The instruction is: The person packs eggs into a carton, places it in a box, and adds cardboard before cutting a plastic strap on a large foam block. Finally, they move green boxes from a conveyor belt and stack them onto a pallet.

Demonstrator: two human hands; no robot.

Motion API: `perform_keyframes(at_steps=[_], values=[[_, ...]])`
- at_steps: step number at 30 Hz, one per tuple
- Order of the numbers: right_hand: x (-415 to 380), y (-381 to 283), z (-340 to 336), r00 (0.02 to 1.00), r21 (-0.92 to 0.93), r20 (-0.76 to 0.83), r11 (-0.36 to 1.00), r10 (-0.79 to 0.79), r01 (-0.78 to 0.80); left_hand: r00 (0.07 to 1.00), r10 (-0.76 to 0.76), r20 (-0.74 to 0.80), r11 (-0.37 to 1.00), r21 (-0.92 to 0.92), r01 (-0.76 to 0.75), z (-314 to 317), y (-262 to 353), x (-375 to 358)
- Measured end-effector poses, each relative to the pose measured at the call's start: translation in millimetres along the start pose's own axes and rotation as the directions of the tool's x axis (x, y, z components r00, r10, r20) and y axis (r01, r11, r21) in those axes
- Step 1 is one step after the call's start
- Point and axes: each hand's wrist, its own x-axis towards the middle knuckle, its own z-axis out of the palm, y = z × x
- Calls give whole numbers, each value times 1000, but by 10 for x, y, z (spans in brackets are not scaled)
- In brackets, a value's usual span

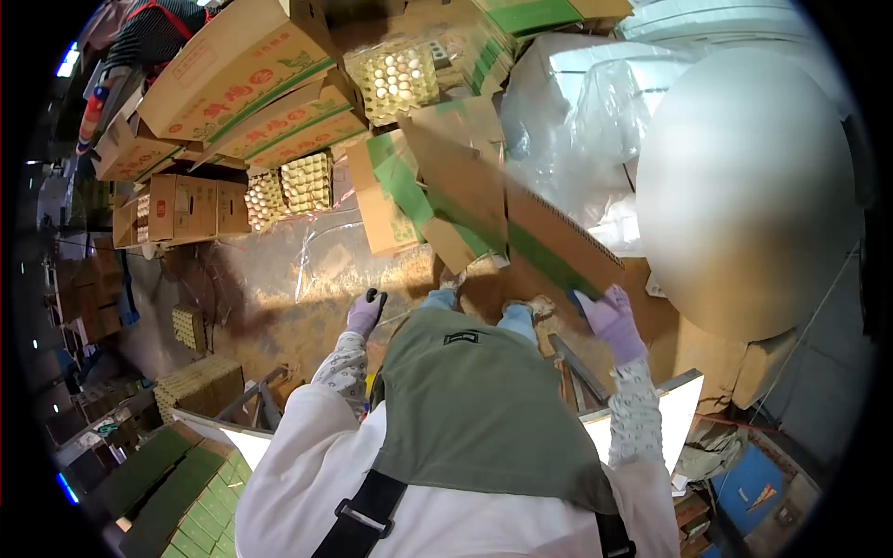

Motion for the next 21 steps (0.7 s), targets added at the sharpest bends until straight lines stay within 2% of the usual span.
perform_keyframes(at_steps=[1, 2, 3, 4, 5, 6, 7, 9, 11, 12, 14, 15, 16, 17, 19, 21], values=[[263, -191, 104, 959, -144, 112, 959, 260, -243, 1000, 9, -19, 1000, -16, -9, -32, -91, 52], [481, -372, 217, 841, -306, 176, 840, 512, -448, 999, 17, -38, 999, -34, -19, -48, -197, 119], [514, -37, 745, 982, -321, 78, 937, 173, -140, 998, 24, -57, 998, -50, -27, -55, -262, 166], [748, -309, 684, 996, 16, -65, 998, 66, -65, 997, 16, -73, 999, -32, -18, -111, -221, 139], [952, -361, 864, 992, 118, -62, 987, 112, -105, 995, 29, -98, 999, -35, -32, -120, -209, 137], [1113, -264, 1190, 986, 108, -31, 982, 162, -158, 991, 43, -125, 998, -35, -48, -103, -249, 146], [1187, -265, 1367, 987, 147, -101, 983, 126, -111, 987, 64, -150, 997, -29, -69, -85, -290, 176], [1354, -193, 1774, 988, 86, -102, 990, 120, -111, 983, 83, -166, 988, -115, -103, -42, -271, 131], [1456, -14, 2480, 975, 5, -203, 995, 94, -95, 976, 136, -171, 977, -141, -161, -37, -94, 7], [1457, -182, 2429, 965, -59, 79, 968, 248, -244, 978, 128, -166, 972, -175, -157, 47, -71, 21], [1426, -443, 2075, 840, -82, 451, 952, 300, -295, 980, 153, -125, 953, -243, -179, 183, 120, 79], [1348, -267, 2520, 860, -26, 438, 960, 262, -280, 978, 187, -90, 938, -278, -205, 222, 318, 41], [1203, -196, 2621, 880, 109, 429, 955, 206, -277, 973, 221, -73, 921, -312, -233, 309, 519, 46], [1030, -133, 2639, 890, 152, 417, 951, 185, -269, 958, 286, -22, 890, -365, -274, 332, 847, -12], [722, -5, 2496, 914, 251, 372, 930, 164, -269, 904, 417, 94, 856, -376, -355, 291, 1729, -273], [343, 239, 2140, 937, 358, 308, 893, 163, -272, 790, 593, 159, 765, -417, -490, 510, 2380, -310]])
